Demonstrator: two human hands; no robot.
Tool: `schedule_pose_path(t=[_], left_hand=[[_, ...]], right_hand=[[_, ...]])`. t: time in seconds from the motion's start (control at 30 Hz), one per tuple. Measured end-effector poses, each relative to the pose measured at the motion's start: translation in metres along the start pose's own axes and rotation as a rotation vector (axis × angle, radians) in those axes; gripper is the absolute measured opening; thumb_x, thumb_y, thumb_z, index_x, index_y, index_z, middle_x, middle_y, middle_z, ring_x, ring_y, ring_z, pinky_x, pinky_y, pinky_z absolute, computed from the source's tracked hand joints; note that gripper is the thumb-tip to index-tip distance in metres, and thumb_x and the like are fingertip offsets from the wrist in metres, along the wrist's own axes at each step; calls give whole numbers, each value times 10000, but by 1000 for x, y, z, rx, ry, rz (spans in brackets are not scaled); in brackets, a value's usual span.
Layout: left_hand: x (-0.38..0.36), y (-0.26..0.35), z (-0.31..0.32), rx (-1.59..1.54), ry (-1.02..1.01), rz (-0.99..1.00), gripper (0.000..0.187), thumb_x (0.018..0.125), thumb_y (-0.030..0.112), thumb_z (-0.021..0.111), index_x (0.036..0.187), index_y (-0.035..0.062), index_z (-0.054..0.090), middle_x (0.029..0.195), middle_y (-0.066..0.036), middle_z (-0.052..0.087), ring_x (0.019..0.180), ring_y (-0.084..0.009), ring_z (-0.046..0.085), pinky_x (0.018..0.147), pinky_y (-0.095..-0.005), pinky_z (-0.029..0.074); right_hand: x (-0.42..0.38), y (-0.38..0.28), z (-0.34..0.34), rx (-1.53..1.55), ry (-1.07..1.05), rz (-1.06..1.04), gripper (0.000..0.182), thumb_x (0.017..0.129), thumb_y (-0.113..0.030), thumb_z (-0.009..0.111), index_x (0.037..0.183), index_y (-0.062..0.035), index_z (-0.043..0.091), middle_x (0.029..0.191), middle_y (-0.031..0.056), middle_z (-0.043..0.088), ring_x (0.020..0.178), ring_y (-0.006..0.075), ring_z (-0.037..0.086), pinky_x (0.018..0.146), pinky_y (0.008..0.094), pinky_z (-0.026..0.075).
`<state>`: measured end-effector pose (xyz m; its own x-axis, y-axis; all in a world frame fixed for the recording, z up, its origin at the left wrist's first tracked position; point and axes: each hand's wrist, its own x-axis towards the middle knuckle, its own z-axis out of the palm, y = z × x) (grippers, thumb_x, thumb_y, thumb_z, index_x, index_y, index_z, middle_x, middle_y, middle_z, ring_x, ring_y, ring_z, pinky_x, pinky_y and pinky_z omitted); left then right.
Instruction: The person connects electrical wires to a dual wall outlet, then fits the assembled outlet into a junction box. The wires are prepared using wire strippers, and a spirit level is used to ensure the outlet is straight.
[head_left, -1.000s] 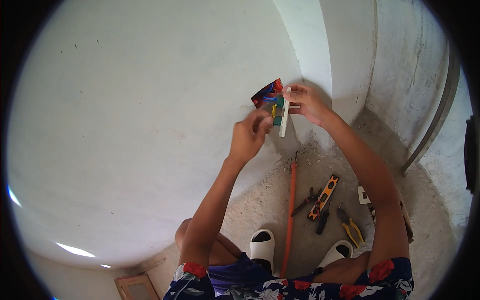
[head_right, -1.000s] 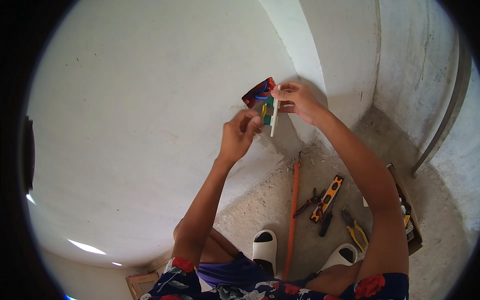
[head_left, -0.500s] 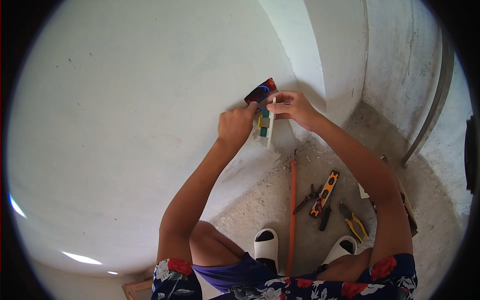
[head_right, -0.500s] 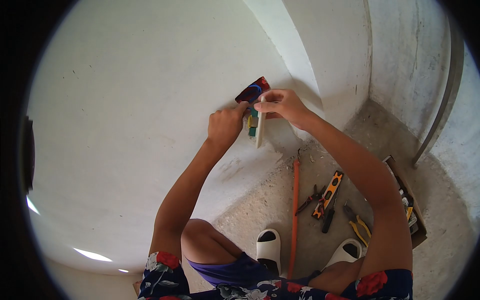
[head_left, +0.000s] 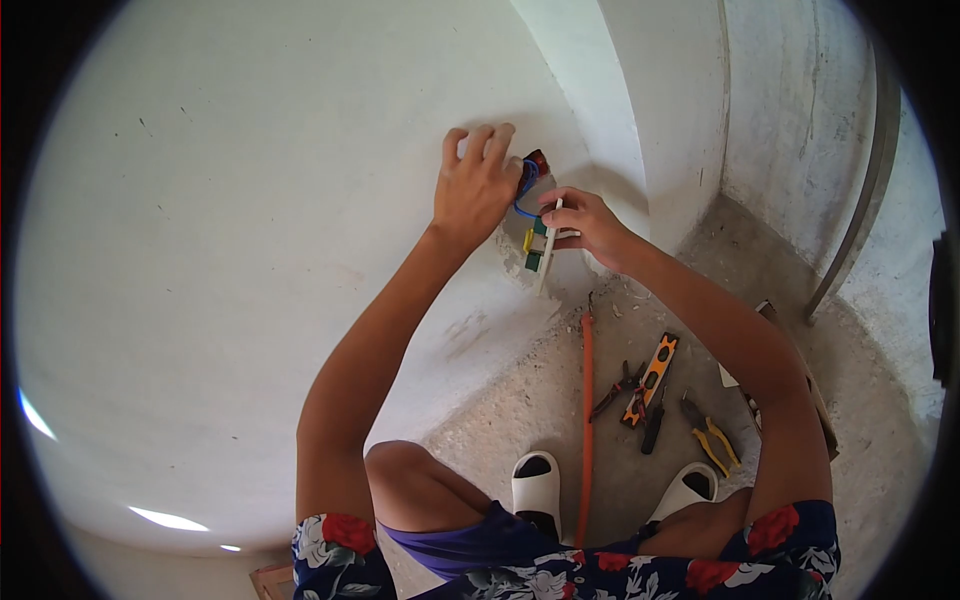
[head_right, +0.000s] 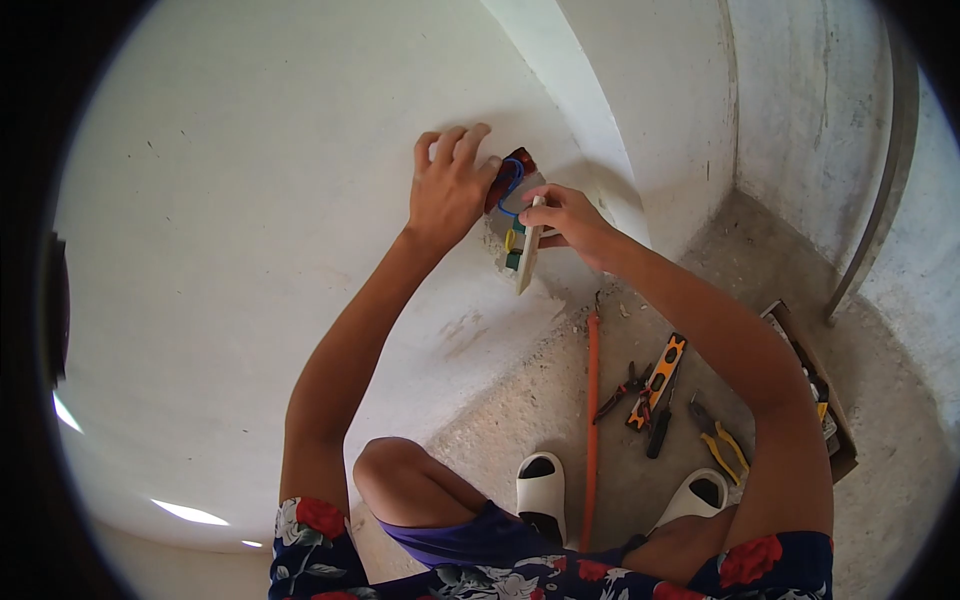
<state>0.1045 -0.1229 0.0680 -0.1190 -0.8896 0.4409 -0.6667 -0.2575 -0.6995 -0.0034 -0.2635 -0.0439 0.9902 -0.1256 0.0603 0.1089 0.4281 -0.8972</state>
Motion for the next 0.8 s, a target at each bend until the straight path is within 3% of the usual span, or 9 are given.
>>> schedule_pose_path(t=[0.03, 0.27, 0.33, 0.43, 0.67, 0.8], left_hand=[[2, 0, 4, -2, -42, 20, 125, 793, 138, 657, 905, 124, 710, 1331, -76, 529, 1231, -224, 484, 1060, -531, 301], [11, 5, 21, 71, -93, 167, 97, 835, 163, 640, 899, 125, 703, 1378, -64, 500, 1290, -217, 445, 1098, -549, 282], [14, 5, 27, 88, -67, 190, 148, 836, 187, 638, 737, 87, 685, 1417, -73, 489, 1282, -233, 436, 1111, -564, 287], [17, 5, 32, 148, -176, 203, 122, 859, 219, 628, 805, 134, 697, 1523, -65, 397, 1350, -222, 403, 1133, -560, 247], [23, 0, 35, 93, -126, 219, 135, 828, 233, 648, 748, 139, 703, 1545, -61, 374, 1368, -214, 372, 1102, -539, 282], [28, 5, 39, 94, -136, 185, 148, 808, 228, 663, 708, 129, 710, 1551, -50, 367, 1334, -219, 384, 1046, -488, 326]], right_hand=[[0, 1, 0, -39, -3, -22, 461, 843, -232, 698, 1207, -4, 527, 1112, 96, 526, 1074, 205, 572, 939, 397, 523], [4, 8, -1, 52, 28, -24, 453, 855, -258, 674, 1199, -3, 523, 1071, 94, 543, 1012, 212, 616, 919, 379, 537], [4, 7, -2, 170, 19, 4, 409, 869, -259, 665, 1174, -16, 542, 1045, 85, 554, 953, 212, 639, 890, 369, 550], [3, 2, -11, 258, 25, 23, 380, 894, -288, 668, 1158, -36, 561, 1034, 63, 564, 947, 207, 647, 880, 363, 551], [9, -7, -17, 92, -1, -68, 423, 878, -305, 746, 1176, -58, 577, 1046, 34, 583, 946, 154, 632, 867, 327, 536], [10, -11, -9, 21, 40, -160, 487, 857, -308, 771, 1196, -23, 569, 1026, 50, 597, 948, 150, 624, 870, 336, 532]])
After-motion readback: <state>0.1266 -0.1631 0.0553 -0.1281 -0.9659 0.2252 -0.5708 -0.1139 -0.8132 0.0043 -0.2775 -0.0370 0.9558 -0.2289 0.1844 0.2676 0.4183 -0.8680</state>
